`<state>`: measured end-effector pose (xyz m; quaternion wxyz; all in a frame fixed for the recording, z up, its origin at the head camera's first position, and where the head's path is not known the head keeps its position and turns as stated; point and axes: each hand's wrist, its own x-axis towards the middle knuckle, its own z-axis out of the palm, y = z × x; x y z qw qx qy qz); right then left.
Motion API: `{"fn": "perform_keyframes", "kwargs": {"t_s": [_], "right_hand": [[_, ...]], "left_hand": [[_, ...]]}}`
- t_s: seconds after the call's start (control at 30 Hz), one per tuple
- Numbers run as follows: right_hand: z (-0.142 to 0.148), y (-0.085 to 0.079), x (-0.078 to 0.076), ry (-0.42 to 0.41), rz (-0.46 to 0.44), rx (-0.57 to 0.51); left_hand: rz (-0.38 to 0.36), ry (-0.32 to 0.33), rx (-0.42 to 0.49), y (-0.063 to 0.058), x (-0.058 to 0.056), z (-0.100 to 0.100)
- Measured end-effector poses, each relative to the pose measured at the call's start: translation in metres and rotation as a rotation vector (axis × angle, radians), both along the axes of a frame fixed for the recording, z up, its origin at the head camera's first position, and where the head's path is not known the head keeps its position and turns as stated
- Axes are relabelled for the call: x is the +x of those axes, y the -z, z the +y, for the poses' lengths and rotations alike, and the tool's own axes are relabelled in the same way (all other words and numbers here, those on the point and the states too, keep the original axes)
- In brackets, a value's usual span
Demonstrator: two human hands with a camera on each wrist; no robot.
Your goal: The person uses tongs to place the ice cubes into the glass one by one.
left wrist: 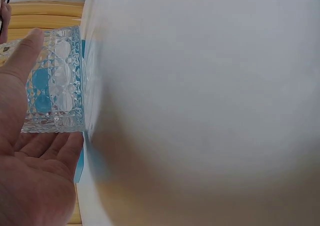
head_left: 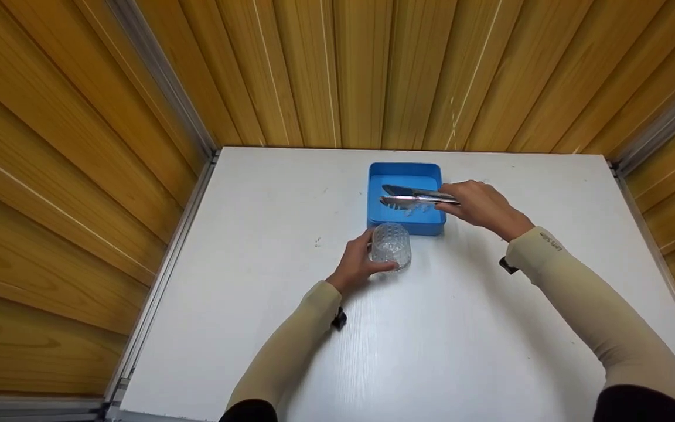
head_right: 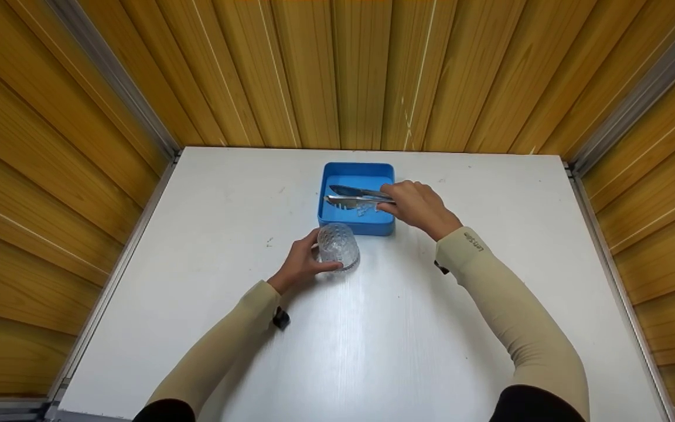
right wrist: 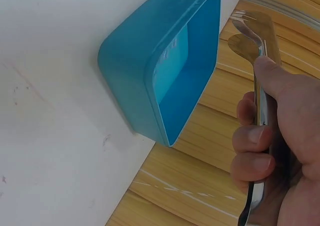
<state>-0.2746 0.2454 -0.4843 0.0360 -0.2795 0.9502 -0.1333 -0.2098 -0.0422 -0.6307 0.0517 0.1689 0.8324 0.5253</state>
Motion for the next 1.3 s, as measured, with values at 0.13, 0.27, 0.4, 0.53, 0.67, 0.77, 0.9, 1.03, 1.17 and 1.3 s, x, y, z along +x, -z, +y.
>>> {"fn": "perform_keyframes", "kwargs": {"t_s": [0.13,0.27,0.4,0.53,0.67,0.77,0.9,1.03,1.17,1.3], "right_hand": [[-0.003,0.001,-0.011,0.005,-0.020,0.032],[-0.007,0.003,-0.023,0.024,-0.057,0.048],[-0.010,0.005,-0.032,0.046,-0.084,0.070],[-0.014,0.007,-0.038,0.052,-0.096,0.098],[-0.018,0.009,-0.043,0.057,-0.109,0.121],[-0.021,0.009,-0.046,0.065,-0.117,0.132],[-0.023,0.012,-0.049,0.077,-0.129,0.142],[-0.023,0.015,-0.051,0.083,-0.141,0.151],[-0.024,0.016,-0.051,0.074,-0.137,0.158],[-0.025,0.017,-0.052,0.050,-0.109,0.177]], "left_hand": [[0.007,0.001,-0.017,0.000,-0.001,0.000],[0.008,-0.003,-0.019,0.001,-0.001,-0.001],[0.007,-0.003,-0.018,0.001,-0.001,-0.002],[0.008,-0.001,-0.019,0.002,-0.001,-0.001],[0.006,-0.007,-0.014,0.002,-0.001,-0.001],[0.003,-0.011,-0.014,0.002,0.000,0.000],[-0.008,-0.013,-0.012,0.002,0.001,0.000],[-0.021,-0.015,-0.013,0.001,0.002,0.001],[-0.029,-0.020,-0.011,0.000,0.002,0.001],[-0.025,-0.024,-0.007,-0.001,0.002,0.001]]}}
